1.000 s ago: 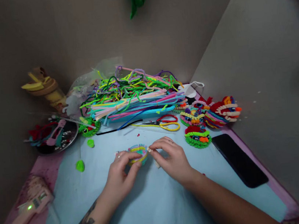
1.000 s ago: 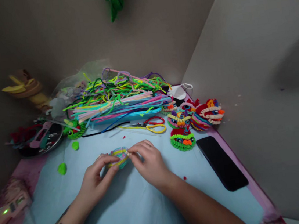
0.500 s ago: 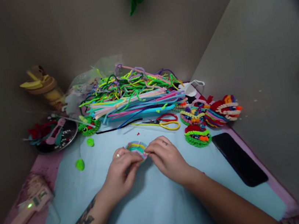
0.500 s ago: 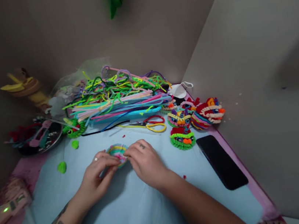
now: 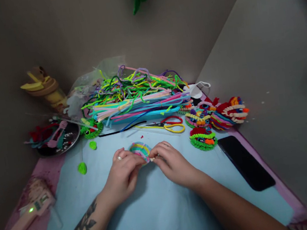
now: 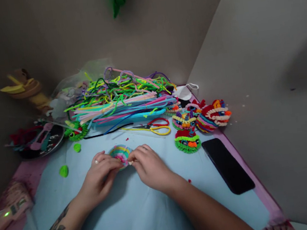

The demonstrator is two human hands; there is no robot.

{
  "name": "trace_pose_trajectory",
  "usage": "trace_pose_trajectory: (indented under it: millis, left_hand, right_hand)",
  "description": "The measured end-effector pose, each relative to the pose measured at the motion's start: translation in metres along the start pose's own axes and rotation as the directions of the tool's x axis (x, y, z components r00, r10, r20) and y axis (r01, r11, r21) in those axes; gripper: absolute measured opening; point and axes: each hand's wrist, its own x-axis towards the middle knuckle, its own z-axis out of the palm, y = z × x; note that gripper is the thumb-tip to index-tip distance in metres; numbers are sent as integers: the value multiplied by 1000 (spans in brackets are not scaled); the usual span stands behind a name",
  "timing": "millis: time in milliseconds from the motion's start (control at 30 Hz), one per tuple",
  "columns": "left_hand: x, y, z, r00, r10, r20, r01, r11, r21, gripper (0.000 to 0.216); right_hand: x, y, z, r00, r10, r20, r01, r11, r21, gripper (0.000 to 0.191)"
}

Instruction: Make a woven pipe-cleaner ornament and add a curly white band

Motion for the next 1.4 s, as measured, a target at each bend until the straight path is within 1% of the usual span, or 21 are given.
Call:
trace_pose_trajectory:
  millis: [200,300,433,567,733,833,933,1167,1400]
  left_hand:
    - [1,-3,-1,1000,16,25,-16,1000,3,26]
    - [2,-2,-1,999,11,35,-11,1000,-4,25]
    - [5,0,2,998,-44,53,44,999,-3,15]
    - [5,-1,6,995,-79,58,76,996,48,15]
    - [2,-5,8,998,-34,47,27,990,137,13]
    - [2,-4,8,998,11,69,-23,985,172,16]
    - [2,-2,8,993,52,102,-70,981,181,19]
    - [3,-5,8,994,19,109,-40,979,197,15]
    - [3,-4,7,993,35,110,-60,969,240,14]
  right_hand:
    - [1,1,4,998,64,26,-64,998,16,11]
    - [0,2,8,997,77,21,-77,997,2,12]
    - [-1,4,14,997,72,1,-72,997,-2,11]
    - [-1,6,17,997,83,4,-82,997,-7,10]
    - [0,7,16,994,108,26,-106,993,-43,11]
    - [1,6,16,994,102,48,-98,991,-89,14]
    - [1,6,16,994,102,37,-97,987,-132,17]
    - [1,8,16,995,101,23,-97,985,-142,14]
    - [0,9,19,993,113,25,-104,970,-220,11]
